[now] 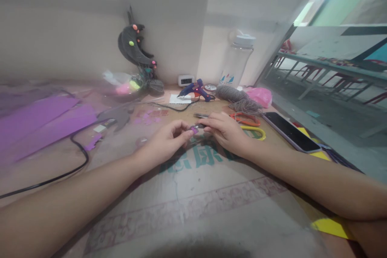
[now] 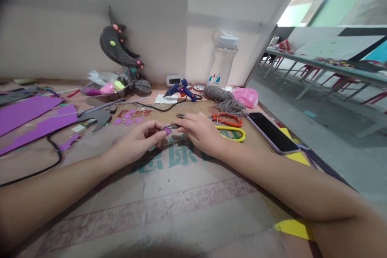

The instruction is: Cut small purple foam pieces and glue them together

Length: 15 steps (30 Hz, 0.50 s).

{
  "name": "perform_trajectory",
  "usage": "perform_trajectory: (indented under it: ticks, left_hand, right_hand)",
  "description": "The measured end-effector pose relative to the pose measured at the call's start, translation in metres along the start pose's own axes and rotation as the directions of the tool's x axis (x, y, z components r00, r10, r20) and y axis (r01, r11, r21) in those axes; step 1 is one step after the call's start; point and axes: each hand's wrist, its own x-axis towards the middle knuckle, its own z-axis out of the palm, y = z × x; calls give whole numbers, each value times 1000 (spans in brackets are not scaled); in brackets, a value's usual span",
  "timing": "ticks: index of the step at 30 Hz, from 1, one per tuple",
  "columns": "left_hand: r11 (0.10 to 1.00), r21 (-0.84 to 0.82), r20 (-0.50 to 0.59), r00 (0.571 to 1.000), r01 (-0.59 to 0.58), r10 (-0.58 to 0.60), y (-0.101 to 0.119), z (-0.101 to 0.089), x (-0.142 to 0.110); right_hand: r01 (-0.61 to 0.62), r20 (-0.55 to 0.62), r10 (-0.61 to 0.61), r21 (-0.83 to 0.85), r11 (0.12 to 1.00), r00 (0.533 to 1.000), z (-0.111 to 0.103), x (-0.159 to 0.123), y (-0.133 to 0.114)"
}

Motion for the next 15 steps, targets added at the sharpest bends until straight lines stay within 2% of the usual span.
perform_trajectory:
  ticks: [6, 11, 15]
  left_hand:
    - [1000, -17, 2, 1000, -11, 11, -1, 0, 1]
    - [1000, -6, -1, 1000, 9, -9, 0, 1, 1]
    - [1000, -21, 5, 1000, 12, -12, 1, 1, 1]
  right_hand:
    - [-18, 1, 17, 24, 1000, 1000, -1, 0, -2]
    - [-76, -54, 83, 118, 990, 995, -3, 0, -7]
    - [-71, -59, 77, 101, 992, 995, -3, 0, -6]
